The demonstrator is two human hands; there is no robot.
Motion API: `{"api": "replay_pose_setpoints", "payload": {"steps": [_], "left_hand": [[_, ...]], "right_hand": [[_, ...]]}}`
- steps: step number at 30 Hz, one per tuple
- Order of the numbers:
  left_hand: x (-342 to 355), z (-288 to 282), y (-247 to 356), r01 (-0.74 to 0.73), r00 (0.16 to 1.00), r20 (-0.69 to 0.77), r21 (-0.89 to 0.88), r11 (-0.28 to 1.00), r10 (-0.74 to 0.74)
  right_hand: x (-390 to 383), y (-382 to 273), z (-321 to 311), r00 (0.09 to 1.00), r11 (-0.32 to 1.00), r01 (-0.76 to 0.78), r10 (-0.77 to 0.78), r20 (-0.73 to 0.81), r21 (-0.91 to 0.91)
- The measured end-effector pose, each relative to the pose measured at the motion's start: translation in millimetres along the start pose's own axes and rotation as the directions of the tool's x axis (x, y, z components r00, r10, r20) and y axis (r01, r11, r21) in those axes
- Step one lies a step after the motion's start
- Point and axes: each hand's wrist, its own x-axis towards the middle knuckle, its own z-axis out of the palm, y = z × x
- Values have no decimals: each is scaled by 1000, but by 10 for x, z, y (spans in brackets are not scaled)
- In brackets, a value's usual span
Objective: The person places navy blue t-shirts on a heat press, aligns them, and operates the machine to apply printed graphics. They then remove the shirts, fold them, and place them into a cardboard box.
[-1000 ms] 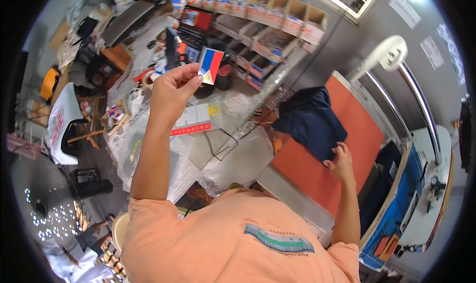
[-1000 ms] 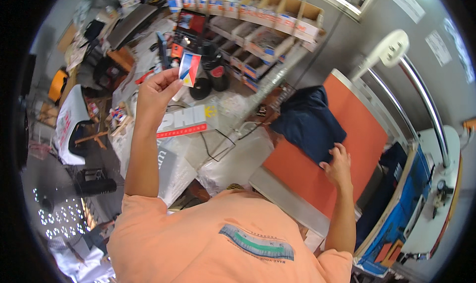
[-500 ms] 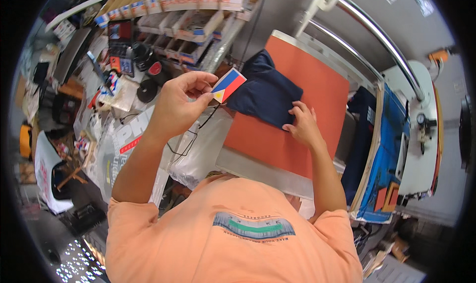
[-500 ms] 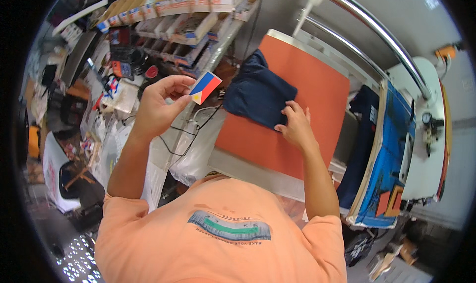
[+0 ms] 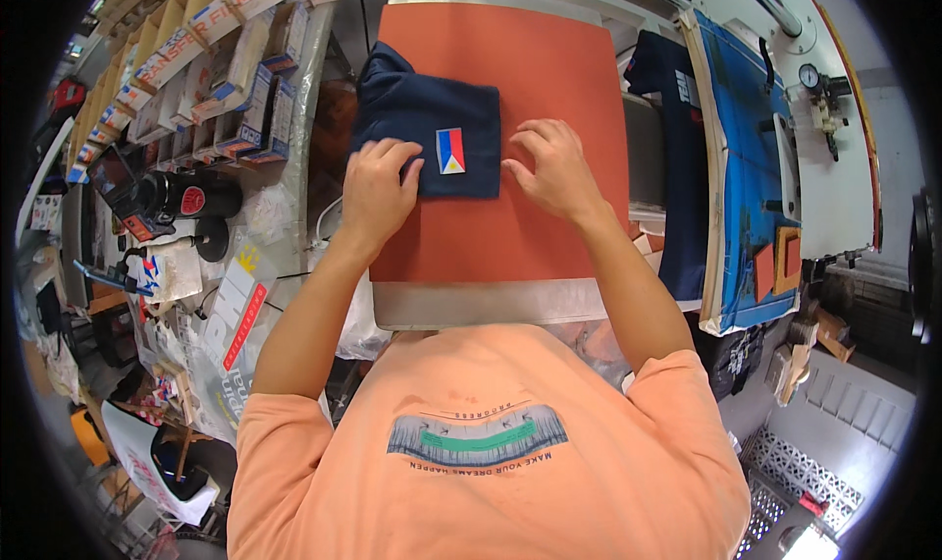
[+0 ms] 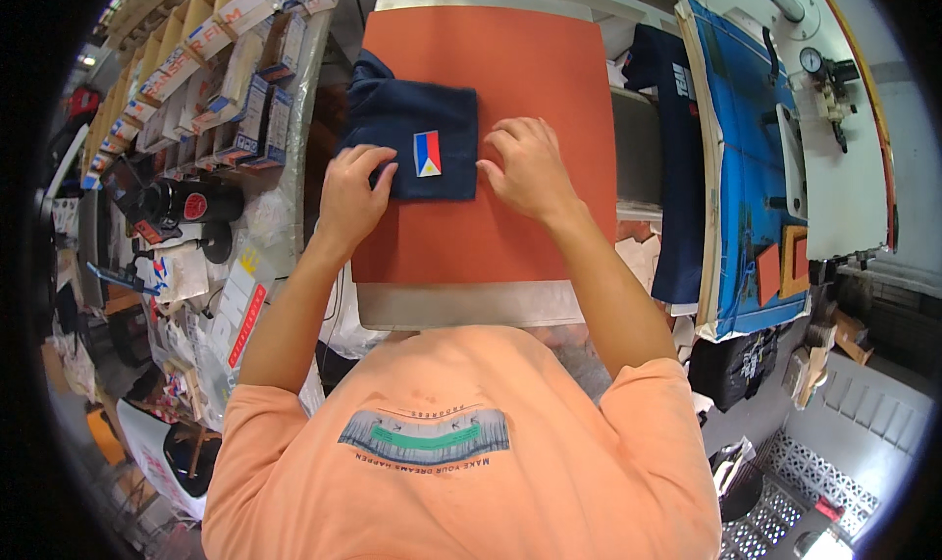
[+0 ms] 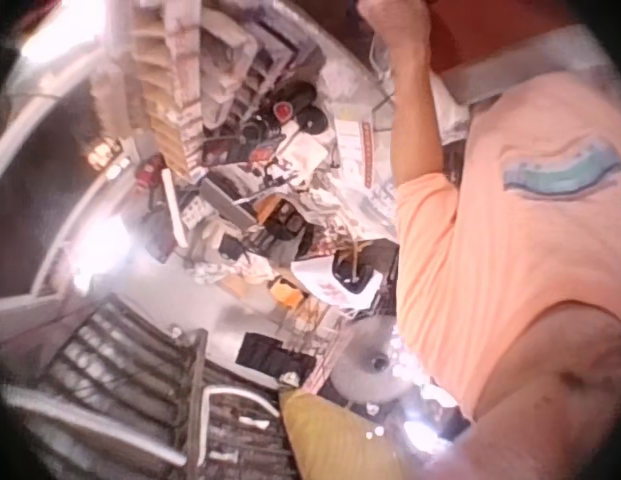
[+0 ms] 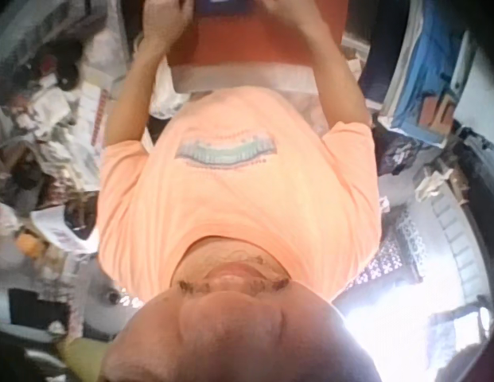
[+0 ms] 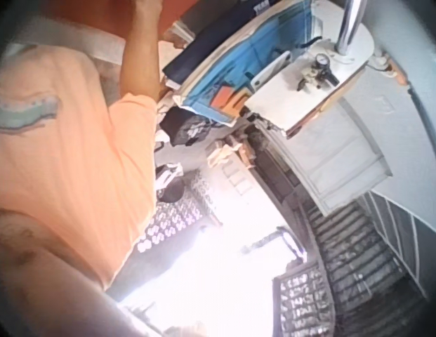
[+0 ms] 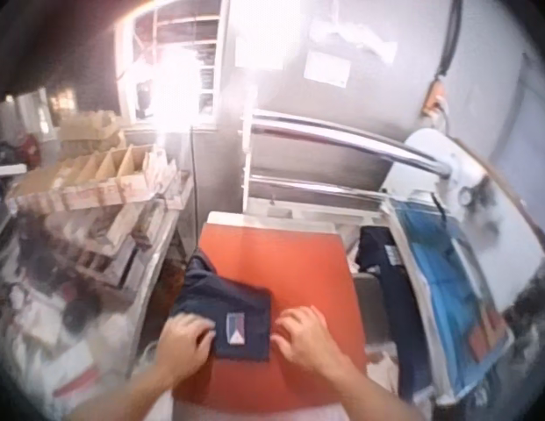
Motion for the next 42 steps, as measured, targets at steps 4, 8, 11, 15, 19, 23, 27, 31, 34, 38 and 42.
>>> {"api": "replay_pose_setpoints", "payload": {"steps": [4,8,11,15,19,23,27,31,34,38,42], "left_hand": [[161,304,-12,-316,946,-48,66,946,320],[174,439,-49,-385,923,1,37,922,385],[217,431,-22,-404,914,34,-10,915,404],[272,463,-34,-417,908,17,-37,908,418],[235,496,-55,-409,912,14,-31,912,409],[228,500,-40,-398,917,13,-28,917,398],[221,484,-24,-390,920,26,-30,920,390],[221,480,-29,-388,921,23,-28,921,389],[220,484,-33,-386,922,23,-26,922,387],[215,483,-27,-380,924,19,-35,924,381],[216,485,-15,-379,925,15,-27,925,379]], "right_hand": [[36,-103,100,983,982,171,-175,-60,-75],[-9,-58,124,984,979,178,-178,6,-101],[-1,-62,101,971,971,233,-236,-48,-61],[-5,-32,191,932,930,361,-358,-56,64],[-66,-13,237,927,922,374,-366,-84,104],[-53,-14,217,933,927,359,-354,-65,106],[-31,-13,168,938,935,345,-346,-4,86],[-26,-36,148,954,954,290,-295,60,81],[-24,-42,149,955,954,285,-291,61,91],[-24,-53,141,954,952,291,-296,49,92],[-36,-40,166,953,950,299,-303,28,91]]}}
